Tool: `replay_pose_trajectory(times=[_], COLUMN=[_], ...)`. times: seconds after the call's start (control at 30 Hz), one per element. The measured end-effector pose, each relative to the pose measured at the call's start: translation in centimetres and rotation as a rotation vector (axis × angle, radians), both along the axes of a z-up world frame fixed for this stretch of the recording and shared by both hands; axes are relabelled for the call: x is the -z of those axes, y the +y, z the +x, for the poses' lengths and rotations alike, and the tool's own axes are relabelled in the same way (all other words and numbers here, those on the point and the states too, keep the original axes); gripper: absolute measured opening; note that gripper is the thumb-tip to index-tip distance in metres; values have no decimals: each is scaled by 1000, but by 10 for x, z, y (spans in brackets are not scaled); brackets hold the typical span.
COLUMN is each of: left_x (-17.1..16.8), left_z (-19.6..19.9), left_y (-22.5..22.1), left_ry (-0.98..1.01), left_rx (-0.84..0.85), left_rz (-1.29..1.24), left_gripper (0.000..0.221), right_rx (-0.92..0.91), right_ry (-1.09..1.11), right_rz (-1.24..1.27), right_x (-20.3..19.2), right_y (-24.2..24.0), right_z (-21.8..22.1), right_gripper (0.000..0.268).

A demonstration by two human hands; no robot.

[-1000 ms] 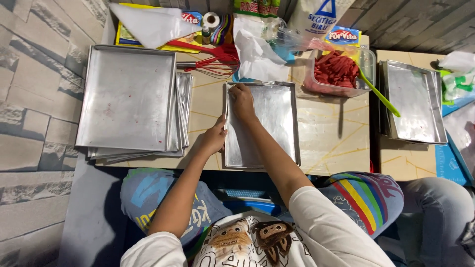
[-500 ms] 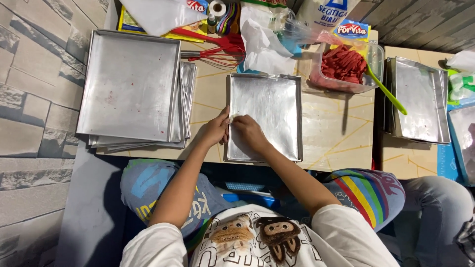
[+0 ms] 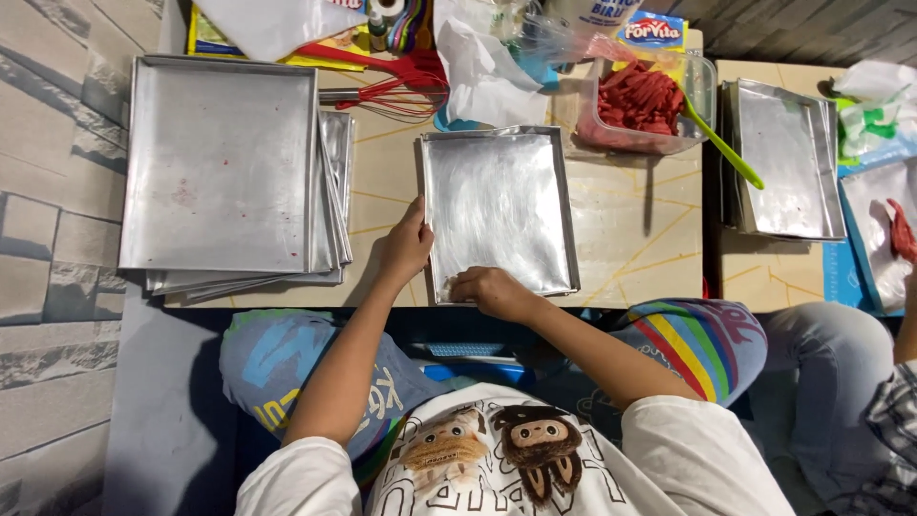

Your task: Lining metal baking trays with parchment paper and stirring a red dough mixture in a container.

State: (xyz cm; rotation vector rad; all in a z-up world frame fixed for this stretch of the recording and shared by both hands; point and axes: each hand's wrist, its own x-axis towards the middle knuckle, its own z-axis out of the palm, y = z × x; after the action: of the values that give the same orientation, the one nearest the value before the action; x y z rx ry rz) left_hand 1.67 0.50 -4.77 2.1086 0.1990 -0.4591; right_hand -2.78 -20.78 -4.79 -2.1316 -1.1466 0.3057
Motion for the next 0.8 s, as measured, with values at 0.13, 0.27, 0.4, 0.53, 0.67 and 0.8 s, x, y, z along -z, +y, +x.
replay_pose_trajectory(times=[0.13, 0.27, 0.4, 0.53, 0.67, 0.8], left_x=[28, 12, 21, -9, -32, -15], left_z=[1, -5, -2, 2, -4, 3], left_y=[1, -1, 0, -2, -5, -6], left_ry=[-51, -47, -51, 7, 40, 29], left_rx=[-1, -3, -9, -40, -55, 19], left_rz=[19, 22, 25, -6, -3, 96], left_gripper=[61, 61, 60, 59, 58, 61], right_rx=[47, 54, 117, 119, 307, 367], right_ry=[82, 53, -2, -179, -262, -449], right_rz=[-112, -251, -385, -638, -517, -549], right_x=[-12, -11, -26, -25, -21, 24], right_y=[-24, -60, -94, -132, -147, -142], right_z=[4, 12, 19, 42, 65, 70], right_gripper=[15, 14, 12, 17, 16, 17])
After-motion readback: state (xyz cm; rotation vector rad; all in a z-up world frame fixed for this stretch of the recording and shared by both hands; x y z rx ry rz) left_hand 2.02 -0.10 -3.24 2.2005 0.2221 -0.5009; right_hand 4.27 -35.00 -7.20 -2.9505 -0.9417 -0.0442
